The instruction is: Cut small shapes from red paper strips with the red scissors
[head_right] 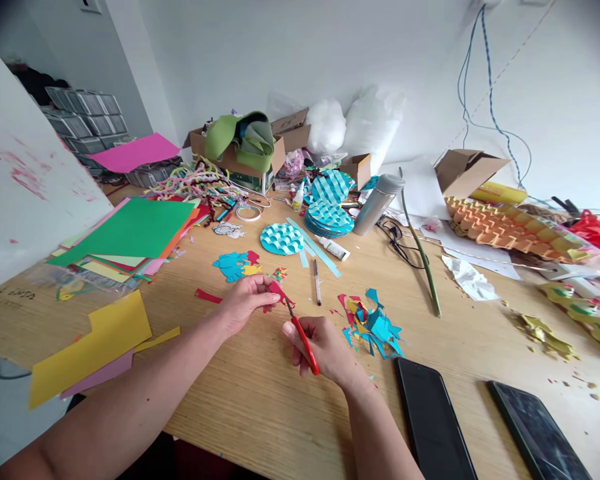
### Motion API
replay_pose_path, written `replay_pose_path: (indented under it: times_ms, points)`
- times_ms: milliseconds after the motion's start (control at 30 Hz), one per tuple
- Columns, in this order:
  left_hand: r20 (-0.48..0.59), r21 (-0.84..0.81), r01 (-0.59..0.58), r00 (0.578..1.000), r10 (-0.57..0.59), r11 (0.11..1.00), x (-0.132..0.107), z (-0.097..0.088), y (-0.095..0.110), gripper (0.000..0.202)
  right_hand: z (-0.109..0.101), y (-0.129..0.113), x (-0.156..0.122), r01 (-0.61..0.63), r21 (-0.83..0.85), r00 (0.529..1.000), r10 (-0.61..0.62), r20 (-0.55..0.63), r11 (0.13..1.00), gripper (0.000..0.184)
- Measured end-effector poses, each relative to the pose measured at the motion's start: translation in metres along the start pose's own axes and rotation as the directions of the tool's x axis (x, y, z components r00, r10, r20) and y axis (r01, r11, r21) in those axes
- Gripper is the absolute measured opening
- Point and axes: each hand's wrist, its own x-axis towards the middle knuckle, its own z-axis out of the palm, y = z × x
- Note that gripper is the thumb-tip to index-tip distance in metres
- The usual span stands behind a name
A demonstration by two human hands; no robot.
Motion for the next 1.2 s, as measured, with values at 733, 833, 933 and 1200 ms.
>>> replay_pose_path:
  times_ms: [733, 833, 933, 1200]
  points:
    - [0.039, -0.043, 0.011, 0.999, -0.010, 0.999, -0.0016, 0.0020, 0.0030, 0.022, -0.0006, 0.0006, 0.0012, -0.003, 0.065, 1.000, 0.002, 0.024, 0.998, 0.049]
    - [0.037, -0.047, 0.018, 0.999, -0.016, 0.999, -0.0015, 0.0019, 0.0028, 0.023, -0.0007, 0.0016, 0.0016, -0.004, 0.069, 1.000, 0.002, 0.023, 0.998, 0.050]
    - [0.041, -0.053, 0.016, 0.999, -0.014, 0.998, -0.0016, 0.0015, 0.0030, 0.023, -0.0006, 0.0020, 0.0016, -0.004, 0.078, 1.000, 0.002, 0.028, 0.997, 0.050]
    - [0.021, -0.060, 0.056, 0.998, -0.054, 0.997, -0.0036, 0.0016, 0.0061, 0.026, 0.0016, 0.0011, 0.0010, -0.007, 0.070, 1.000, 0.005, 0.023, 0.998, 0.050]
